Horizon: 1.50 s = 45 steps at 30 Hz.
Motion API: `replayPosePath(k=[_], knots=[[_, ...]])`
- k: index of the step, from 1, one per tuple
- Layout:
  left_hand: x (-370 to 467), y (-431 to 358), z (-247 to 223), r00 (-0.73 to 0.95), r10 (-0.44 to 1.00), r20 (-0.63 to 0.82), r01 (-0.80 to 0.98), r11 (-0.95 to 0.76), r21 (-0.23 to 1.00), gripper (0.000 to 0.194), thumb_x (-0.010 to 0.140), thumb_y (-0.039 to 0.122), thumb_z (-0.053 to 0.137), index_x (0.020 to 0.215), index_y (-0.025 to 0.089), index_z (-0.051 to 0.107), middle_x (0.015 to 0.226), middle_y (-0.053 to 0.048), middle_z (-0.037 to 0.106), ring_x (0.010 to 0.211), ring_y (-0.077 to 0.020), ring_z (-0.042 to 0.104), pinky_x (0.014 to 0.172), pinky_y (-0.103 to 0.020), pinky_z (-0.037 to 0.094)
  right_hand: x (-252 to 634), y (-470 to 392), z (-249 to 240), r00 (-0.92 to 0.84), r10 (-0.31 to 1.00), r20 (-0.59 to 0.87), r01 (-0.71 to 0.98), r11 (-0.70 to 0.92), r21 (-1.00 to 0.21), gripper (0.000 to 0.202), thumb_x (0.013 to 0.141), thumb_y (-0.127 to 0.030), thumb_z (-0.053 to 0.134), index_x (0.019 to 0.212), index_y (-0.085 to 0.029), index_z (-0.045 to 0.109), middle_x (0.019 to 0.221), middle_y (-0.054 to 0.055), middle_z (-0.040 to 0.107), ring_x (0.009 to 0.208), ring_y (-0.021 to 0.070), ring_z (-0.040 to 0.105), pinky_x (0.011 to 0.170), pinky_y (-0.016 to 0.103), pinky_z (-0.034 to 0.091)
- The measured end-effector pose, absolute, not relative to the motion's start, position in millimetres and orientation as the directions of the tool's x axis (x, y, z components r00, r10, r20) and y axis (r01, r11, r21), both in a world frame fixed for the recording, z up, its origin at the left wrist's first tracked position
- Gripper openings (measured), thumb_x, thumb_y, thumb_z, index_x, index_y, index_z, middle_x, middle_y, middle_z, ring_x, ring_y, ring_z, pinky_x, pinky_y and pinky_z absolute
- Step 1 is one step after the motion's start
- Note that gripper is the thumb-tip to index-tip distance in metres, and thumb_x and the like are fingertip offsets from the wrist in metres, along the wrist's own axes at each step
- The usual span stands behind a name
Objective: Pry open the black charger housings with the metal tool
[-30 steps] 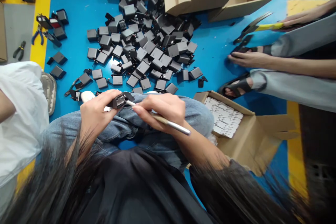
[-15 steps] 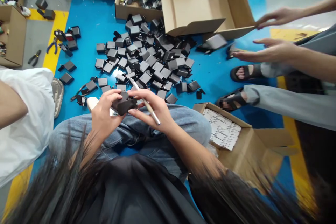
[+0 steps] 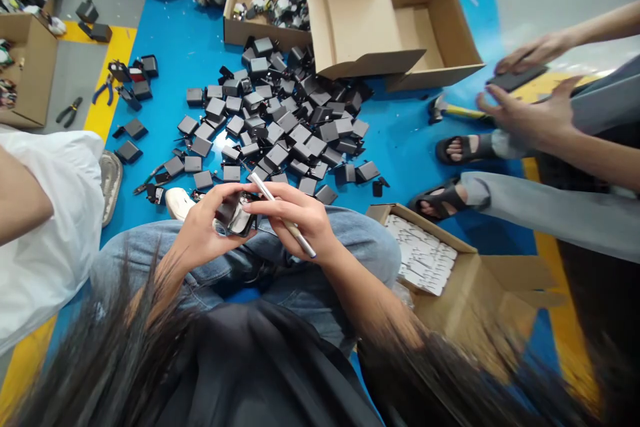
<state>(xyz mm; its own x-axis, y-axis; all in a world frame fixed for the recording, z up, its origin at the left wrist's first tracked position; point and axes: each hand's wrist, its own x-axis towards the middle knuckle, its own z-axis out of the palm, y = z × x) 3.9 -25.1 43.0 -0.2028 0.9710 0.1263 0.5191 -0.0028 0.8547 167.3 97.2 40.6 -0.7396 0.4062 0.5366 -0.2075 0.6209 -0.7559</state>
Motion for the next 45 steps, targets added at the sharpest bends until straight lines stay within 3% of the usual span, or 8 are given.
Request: replayPosePath(k=[4, 7, 10, 13, 23, 29, 36, 45], knots=[[7, -26, 39, -0.239, 0.967, 0.092, 0.462, 0.030, 0.886, 0.061, 0.071, 0.026, 0.083, 0.124, 0.026, 0.053, 0.122, -0.006, 0.064, 0.098, -0.0171, 0.067, 0.072, -0.023, 0.057, 175, 95, 45, -0.663, 0.538, 0.521, -0.176, 0.564, -0.807, 0.041, 0.098, -0.014, 0.045, 0.134, -0.026, 0.059, 0.125, 0.009, 0.068, 0.111, 0.0210, 0.068, 0.086, 0.037, 0.063], [9, -25, 37, -0.281, 0.952, 0.124, 0.498, 0.034, 0.866, 0.060, 0.070, 0.026, 0.083, 0.120, 0.025, 0.051, 0.123, -0.006, 0.063, 0.100, -0.0171, 0.067, 0.073, -0.023, 0.056, 183, 91, 53, -0.570, 0.606, 0.554, -0.238, 0.524, -0.818, 0.041, 0.102, -0.022, 0.045, 0.141, -0.024, 0.053, 0.106, 0.007, 0.074, 0.089, 0.0179, 0.072, 0.073, 0.032, 0.064], [13, -23, 33, -0.311, 0.931, 0.191, 0.542, 0.008, 0.841, 0.057, 0.072, 0.028, 0.081, 0.118, 0.024, 0.048, 0.121, -0.007, 0.064, 0.101, -0.0174, 0.068, 0.073, -0.024, 0.056, 187, 84, 62, -0.564, 0.515, 0.646, -0.267, 0.626, -0.732, 0.028, 0.101, -0.028, 0.051, 0.122, -0.017, 0.066, 0.087, 0.007, 0.073, 0.071, 0.0153, 0.069, 0.063, 0.028, 0.061], [17, -22, 28, -0.341, 0.910, 0.234, 0.571, 0.004, 0.821, 0.057, 0.072, 0.033, 0.081, 0.116, 0.023, 0.045, 0.119, -0.008, 0.065, 0.103, -0.0187, 0.068, 0.073, -0.025, 0.056, 186, 76, 66, -0.549, 0.437, 0.712, -0.210, 0.753, -0.624, 0.013, 0.097, -0.021, 0.058, 0.103, -0.013, 0.067, 0.076, 0.006, 0.071, 0.064, 0.0145, 0.067, 0.057, 0.025, 0.058], [30, -23, 21, -0.327, 0.874, 0.359, 0.688, -0.040, 0.725, 0.032, 0.087, 0.027, 0.059, 0.114, 0.024, 0.043, 0.114, -0.007, 0.067, 0.102, -0.0167, 0.067, 0.079, -0.029, 0.055, 179, 67, 61, -0.564, 0.221, 0.795, -0.138, 0.924, -0.355, 0.009, 0.093, -0.014, 0.063, 0.089, -0.006, 0.066, 0.066, 0.006, 0.069, 0.059, 0.0143, 0.064, 0.057, 0.026, 0.057], [33, -22, 26, -0.350, 0.851, 0.391, 0.690, -0.048, 0.722, 0.027, 0.087, 0.022, 0.057, 0.111, 0.024, 0.044, 0.111, -0.005, 0.066, 0.101, -0.0158, 0.066, 0.078, -0.028, 0.053, 173, 65, 54, -0.539, 0.213, 0.815, -0.114, 0.940, -0.322, 0.009, 0.093, -0.014, 0.063, 0.089, -0.006, 0.065, 0.065, 0.005, 0.067, 0.058, 0.0134, 0.062, 0.053, 0.026, 0.051], [36, -24, 31, -0.359, 0.867, 0.345, 0.720, 0.022, 0.694, 0.033, 0.086, 0.015, 0.053, 0.118, 0.024, 0.049, 0.114, -0.006, 0.066, 0.107, -0.0175, 0.064, 0.093, -0.033, 0.053, 171, 63, 53, -0.535, 0.211, 0.818, -0.078, 0.952, -0.297, 0.011, 0.096, -0.016, 0.060, 0.090, -0.007, 0.065, 0.065, 0.005, 0.067, 0.058, 0.0131, 0.060, 0.053, 0.026, 0.051], [30, -25, 28, -0.257, 0.866, 0.429, 0.780, -0.076, 0.622, 0.037, 0.087, 0.015, 0.053, 0.123, 0.023, 0.051, 0.119, -0.008, 0.063, 0.112, -0.0192, 0.062, 0.098, -0.034, 0.050, 171, 60, 56, -0.536, 0.277, 0.798, -0.087, 0.922, -0.378, 0.015, 0.097, -0.015, 0.054, 0.091, -0.005, 0.064, 0.069, 0.008, 0.067, 0.063, 0.0150, 0.061, 0.057, 0.027, 0.054]])
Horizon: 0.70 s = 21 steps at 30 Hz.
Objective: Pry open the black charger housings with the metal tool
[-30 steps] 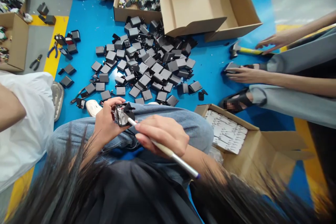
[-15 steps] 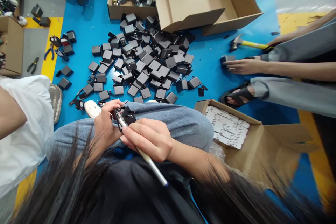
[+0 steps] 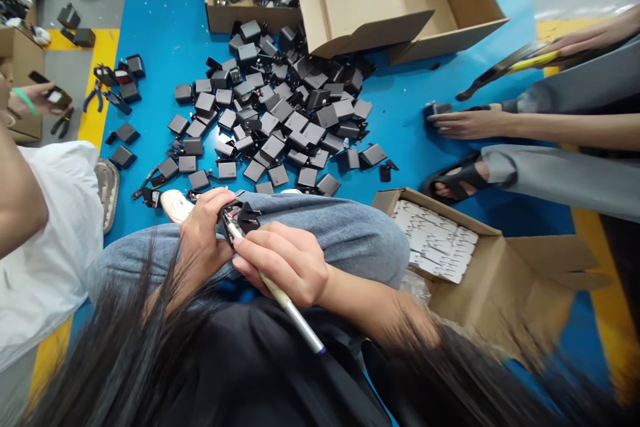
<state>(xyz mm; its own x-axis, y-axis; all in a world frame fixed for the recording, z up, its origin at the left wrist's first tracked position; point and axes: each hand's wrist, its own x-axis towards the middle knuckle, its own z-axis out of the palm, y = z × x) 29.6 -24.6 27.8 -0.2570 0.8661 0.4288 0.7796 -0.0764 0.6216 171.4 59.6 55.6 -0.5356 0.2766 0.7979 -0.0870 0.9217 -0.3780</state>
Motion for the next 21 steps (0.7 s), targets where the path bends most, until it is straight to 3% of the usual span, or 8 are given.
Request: replayPosePath(k=[9, 15, 21], knots=[[24, -26, 27, -0.205, 0.876, 0.436, 0.815, -0.094, 0.572, 0.042, 0.088, 0.013, 0.050, 0.129, 0.025, 0.049, 0.120, -0.009, 0.063, 0.110, -0.0216, 0.063, 0.095, -0.037, 0.051, 172, 58, 55, -0.554, 0.281, 0.783, -0.069, 0.922, -0.380, 0.011, 0.096, -0.016, 0.056, 0.090, -0.011, 0.064, 0.069, 0.004, 0.066, 0.063, 0.0139, 0.062, 0.058, 0.025, 0.054], [21, -25, 27, -0.160, 0.870, 0.466, 0.835, -0.133, 0.533, 0.037, 0.091, 0.023, 0.051, 0.128, 0.025, 0.049, 0.119, -0.008, 0.064, 0.108, -0.0219, 0.063, 0.095, -0.036, 0.051, 172, 58, 56, -0.571, 0.333, 0.750, -0.068, 0.891, -0.448, 0.009, 0.096, -0.014, 0.054, 0.093, -0.010, 0.062, 0.071, 0.006, 0.068, 0.064, 0.0141, 0.062, 0.058, 0.026, 0.055], [17, -26, 24, -0.119, 0.871, 0.476, 0.853, -0.156, 0.499, 0.037, 0.093, 0.021, 0.049, 0.130, 0.025, 0.049, 0.120, -0.010, 0.065, 0.109, -0.0217, 0.064, 0.095, -0.036, 0.051, 172, 57, 55, -0.586, 0.342, 0.734, -0.059, 0.886, -0.460, 0.008, 0.095, -0.015, 0.056, 0.091, -0.011, 0.061, 0.070, 0.005, 0.068, 0.063, 0.0138, 0.062, 0.057, 0.025, 0.054]])
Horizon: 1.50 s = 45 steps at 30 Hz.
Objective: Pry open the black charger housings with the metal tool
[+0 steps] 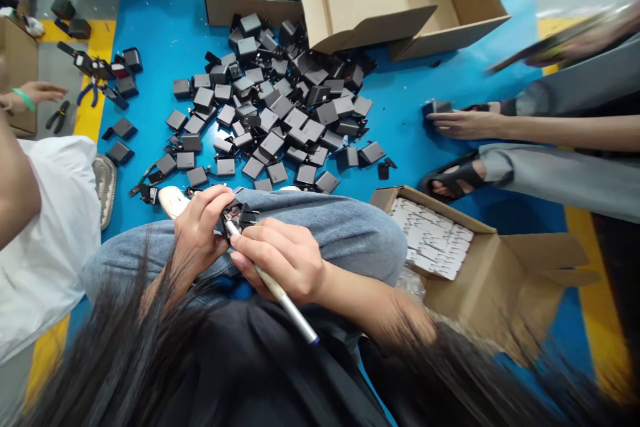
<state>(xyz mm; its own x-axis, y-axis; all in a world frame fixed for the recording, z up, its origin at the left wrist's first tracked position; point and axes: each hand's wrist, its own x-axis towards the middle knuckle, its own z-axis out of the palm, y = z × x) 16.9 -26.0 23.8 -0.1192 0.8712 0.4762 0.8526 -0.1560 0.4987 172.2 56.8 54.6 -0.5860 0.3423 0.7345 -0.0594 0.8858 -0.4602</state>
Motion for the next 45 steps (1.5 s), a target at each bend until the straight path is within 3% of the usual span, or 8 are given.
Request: replayPosePath(k=[4, 12, 25, 30, 41, 45], knots=[[14, -26, 22, -0.100, 0.864, 0.494, 0.874, -0.162, 0.459, 0.038, 0.094, 0.024, 0.052, 0.132, 0.026, 0.049, 0.119, -0.009, 0.066, 0.106, -0.0213, 0.066, 0.093, -0.035, 0.053, 171, 56, 54, -0.585, 0.351, 0.731, -0.070, 0.876, -0.477, 0.008, 0.095, -0.014, 0.056, 0.090, -0.010, 0.062, 0.070, 0.005, 0.068, 0.063, 0.0138, 0.062, 0.058, 0.025, 0.054], [12, -25, 21, -0.045, 0.840, 0.541, 0.916, -0.182, 0.358, 0.042, 0.093, 0.015, 0.050, 0.133, 0.026, 0.049, 0.117, -0.010, 0.069, 0.102, -0.0205, 0.068, 0.089, -0.033, 0.055, 171, 55, 52, -0.573, 0.383, 0.725, -0.073, 0.856, -0.511, 0.010, 0.094, -0.014, 0.057, 0.086, -0.012, 0.062, 0.070, 0.005, 0.067, 0.063, 0.0134, 0.062, 0.058, 0.024, 0.053], [9, -24, 21, 0.017, 0.832, 0.554, 0.925, -0.224, 0.308, 0.038, 0.094, 0.016, 0.049, 0.131, 0.025, 0.054, 0.117, -0.011, 0.071, 0.099, -0.0215, 0.069, 0.085, -0.033, 0.055, 173, 55, 52, -0.615, 0.402, 0.678, -0.028, 0.849, -0.528, 0.007, 0.094, -0.015, 0.055, 0.090, -0.014, 0.061, 0.071, 0.004, 0.068, 0.063, 0.0134, 0.063, 0.057, 0.024, 0.053], [6, -25, 19, 0.065, 0.827, 0.558, 0.948, -0.226, 0.225, 0.037, 0.094, 0.014, 0.047, 0.129, 0.025, 0.054, 0.115, -0.010, 0.071, 0.094, -0.0219, 0.070, 0.083, -0.034, 0.054, 173, 55, 55, -0.628, 0.430, 0.648, -0.018, 0.825, -0.565, 0.007, 0.093, -0.014, 0.055, 0.089, -0.014, 0.061, 0.071, 0.003, 0.067, 0.062, 0.0133, 0.063, 0.059, 0.025, 0.053], [4, -29, 14, 0.099, 0.848, 0.521, 0.952, -0.233, 0.200, 0.037, 0.092, 0.016, 0.057, 0.128, 0.026, 0.056, 0.120, -0.010, 0.070, 0.092, -0.0218, 0.067, 0.077, -0.034, 0.051, 174, 60, 64, -0.648, 0.504, 0.571, -0.022, 0.737, -0.676, 0.016, 0.093, -0.011, 0.055, 0.077, -0.016, 0.057, 0.067, 0.003, 0.066, 0.060, 0.0119, 0.059, 0.058, 0.023, 0.050], [6, -28, 17, 0.055, 0.877, 0.477, 0.955, -0.185, 0.231, 0.038, 0.093, 0.017, 0.053, 0.130, 0.025, 0.053, 0.122, -0.010, 0.068, 0.100, -0.0224, 0.067, 0.084, -0.035, 0.052, 173, 61, 62, -0.667, 0.486, 0.565, -0.038, 0.735, -0.677, 0.016, 0.094, -0.013, 0.054, 0.078, -0.016, 0.058, 0.068, 0.003, 0.067, 0.060, 0.0115, 0.059, 0.059, 0.022, 0.051]])
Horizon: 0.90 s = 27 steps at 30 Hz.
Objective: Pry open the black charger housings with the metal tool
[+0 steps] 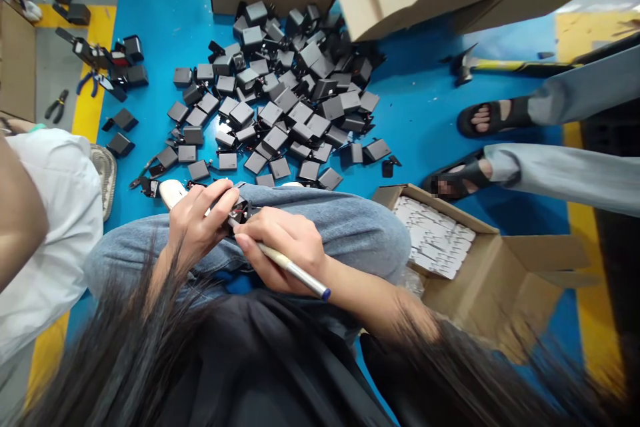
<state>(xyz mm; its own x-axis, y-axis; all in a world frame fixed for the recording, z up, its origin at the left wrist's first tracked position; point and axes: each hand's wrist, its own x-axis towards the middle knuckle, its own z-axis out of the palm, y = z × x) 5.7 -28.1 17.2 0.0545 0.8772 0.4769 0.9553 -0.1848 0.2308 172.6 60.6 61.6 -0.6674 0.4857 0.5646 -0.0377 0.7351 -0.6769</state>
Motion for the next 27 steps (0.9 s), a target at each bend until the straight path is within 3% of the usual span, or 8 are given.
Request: replayPosePath(k=[7, 10, 14, 16, 18, 22, 25, 27], knots=[[10, -20, 24, -0.208, 0.914, 0.348, 0.873, 0.013, 0.488, 0.044, 0.082, 0.026, 0.070, 0.123, 0.022, 0.054, 0.117, -0.007, 0.069, 0.106, -0.0212, 0.067, 0.092, -0.029, 0.052, 178, 67, 53, -0.523, 0.505, 0.686, -0.148, 0.739, -0.657, 0.009, 0.094, -0.015, 0.054, 0.091, -0.018, 0.061, 0.070, 0.001, 0.066, 0.058, 0.0130, 0.061, 0.054, 0.025, 0.052], [8, -19, 28, -0.351, 0.914, 0.203, 0.792, 0.174, 0.585, 0.058, 0.073, 0.037, 0.082, 0.122, 0.024, 0.054, 0.116, -0.004, 0.068, 0.103, -0.0199, 0.068, 0.087, -0.027, 0.054, 179, 80, 46, -0.438, 0.593, 0.676, -0.199, 0.669, -0.716, 0.020, 0.101, -0.026, 0.048, 0.112, -0.020, 0.063, 0.090, 0.006, 0.073, 0.072, 0.0164, 0.069, 0.065, 0.030, 0.059], [8, -19, 28, -0.405, 0.905, 0.128, 0.703, 0.219, 0.677, 0.066, 0.069, 0.034, 0.085, 0.125, 0.024, 0.051, 0.122, -0.004, 0.067, 0.103, -0.0202, 0.068, 0.089, -0.029, 0.056, 172, 95, 33, -0.694, 0.566, 0.446, -0.049, 0.580, -0.813, 0.034, 0.098, -0.028, 0.055, 0.133, -0.028, 0.055, 0.136, 0.010, 0.063, 0.122, 0.0240, 0.063, 0.099, 0.044, 0.055], [8, -19, 24, -0.413, 0.907, 0.079, 0.680, 0.250, 0.689, 0.066, 0.070, 0.029, 0.083, 0.126, 0.024, 0.050, 0.123, -0.006, 0.066, 0.105, -0.0225, 0.068, 0.093, -0.034, 0.056, 166, 96, 25, -0.844, 0.439, 0.308, -0.037, 0.526, -0.850, 0.066, 0.089, -0.035, 0.071, 0.147, -0.028, 0.041, 0.151, 0.013, 0.048, 0.137, 0.0295, 0.050, 0.103, 0.047, 0.054], [7, -18, 21, -0.410, 0.912, 0.012, 0.660, 0.288, 0.694, 0.071, 0.070, 0.023, 0.081, 0.132, 0.023, 0.046, 0.129, -0.010, 0.063, 0.112, -0.0262, 0.066, 0.096, -0.040, 0.056, 161, 93, 16, -0.896, 0.383, 0.225, -0.026, 0.460, -0.888, 0.081, 0.086, -0.036, 0.074, 0.153, -0.029, 0.030, 0.153, 0.014, 0.045, 0.137, 0.0300, 0.050, 0.096, 0.043, 0.059], [0, -23, 28, -0.344, 0.935, -0.082, 0.615, 0.291, 0.733, 0.091, 0.071, 0.015, 0.076, 0.149, 0.022, 0.030, 0.150, -0.017, 0.044, 0.133, -0.0326, 0.054, 0.105, -0.048, 0.052, 151, 94, 4, -0.875, 0.468, 0.120, 0.057, 0.347, -0.936, 0.067, 0.085, -0.035, 0.073, 0.145, -0.029, 0.044, 0.135, 0.013, 0.056, 0.114, 0.0252, 0.064, 0.078, 0.033, 0.064], [-13, -41, 46, -0.296, 0.945, -0.138, 0.623, 0.300, 0.722, 0.098, 0.074, 0.024, 0.078, 0.155, 0.025, 0.022, 0.162, -0.019, 0.026, 0.141, -0.0372, 0.045, 0.108, -0.053, 0.049, 129, 114, -4, -0.892, 0.452, 0.018, 0.181, 0.393, -0.901, 0.056, 0.083, -0.036, 0.073, 0.133, -0.024, 0.052, 0.122, 0.011, 0.063, 0.097, 0.0217, 0.069, 0.076, 0.034, 0.063], [-26, -62, 56, -0.257, 0.956, -0.144, 0.644, 0.280, 0.711, 0.088, 0.080, 0.032, 0.074, 0.154, 0.028, 0.027, 0.164, -0.015, 0.025, 0.144, -0.0364, 0.040, 0.111, -0.054, 0.046, 100, 139, -14, -0.887, 0.459, -0.045, 0.291, 0.482, -0.827, 0.053, 0.081, -0.031, 0.074, 0.129, -0.021, 0.054, 0.118, 0.010, 0.065, 0.094, 0.0213, 0.069, 0.076, 0.034, 0.062]])
